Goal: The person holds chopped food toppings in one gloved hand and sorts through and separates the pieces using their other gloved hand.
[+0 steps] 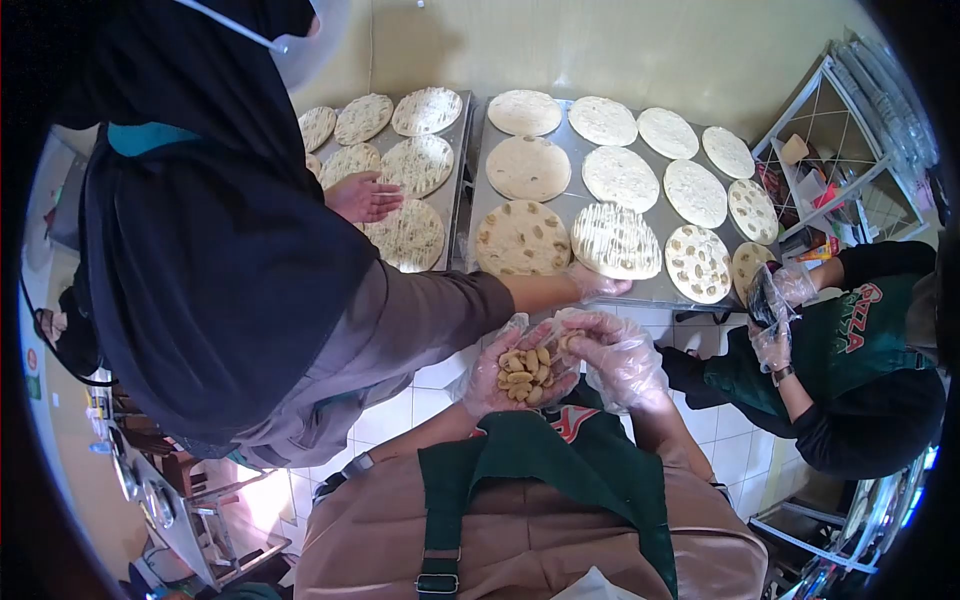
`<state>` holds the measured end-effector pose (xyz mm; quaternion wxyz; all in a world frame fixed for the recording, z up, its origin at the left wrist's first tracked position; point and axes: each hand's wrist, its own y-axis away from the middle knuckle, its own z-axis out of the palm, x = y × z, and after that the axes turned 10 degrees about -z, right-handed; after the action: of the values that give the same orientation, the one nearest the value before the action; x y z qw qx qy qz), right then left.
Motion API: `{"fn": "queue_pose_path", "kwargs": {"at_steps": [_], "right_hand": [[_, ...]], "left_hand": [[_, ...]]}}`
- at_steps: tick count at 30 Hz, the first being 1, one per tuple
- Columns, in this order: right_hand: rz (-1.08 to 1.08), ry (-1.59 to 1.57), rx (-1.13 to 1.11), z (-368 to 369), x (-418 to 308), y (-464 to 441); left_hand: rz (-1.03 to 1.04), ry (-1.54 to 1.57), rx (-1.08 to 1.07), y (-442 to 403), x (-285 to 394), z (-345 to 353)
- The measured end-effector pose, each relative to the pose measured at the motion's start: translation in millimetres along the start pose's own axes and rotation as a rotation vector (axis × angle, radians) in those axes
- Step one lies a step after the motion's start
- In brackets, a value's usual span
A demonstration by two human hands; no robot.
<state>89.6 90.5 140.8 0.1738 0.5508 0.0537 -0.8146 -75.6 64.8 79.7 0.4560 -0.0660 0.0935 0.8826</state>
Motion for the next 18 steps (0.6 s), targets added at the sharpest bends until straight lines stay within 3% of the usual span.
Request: {"fn": "queue_pose_path", "kwargs": {"at_steps": [3,6,10,12,13,16,18], "right_hand": [[-0.015,-0.032,0.026,-5.8,1.3,1.4],[-0.037,-0.187,0.048,-12.3,4.5,5.2],[-0.038,-0.149,0.066,-4.9,0.7,9.8],[-0.052,0.282,0.015,5.7,0.4,9.4],[-0.05,0.282,0.014,10.1,2.3,7.8],[-0.343,1.061,-0.237,27.0,5.7,1.9],[-0.404,1.098,-0.277,33.1,12.5,-0.7]], "left_hand": [[0.003,0.04,-0.087,-0.2,-3.1,5.6],[0.026,0.024,-0.033,3.4,-4.5,9.1],[0.07,-0.026,-0.013,8.3,-5.3,7.0],[0.065,-0.041,-0.023,11.3,-2.3,-4.6],[0.059,-0.058,-0.035,13.2,-1.3,-8.8],[0.022,-0.129,-0.009,17.8,-0.3,-5.2],[0.011,-0.092,-0.036,21.0,0.8,-9.2]]}}
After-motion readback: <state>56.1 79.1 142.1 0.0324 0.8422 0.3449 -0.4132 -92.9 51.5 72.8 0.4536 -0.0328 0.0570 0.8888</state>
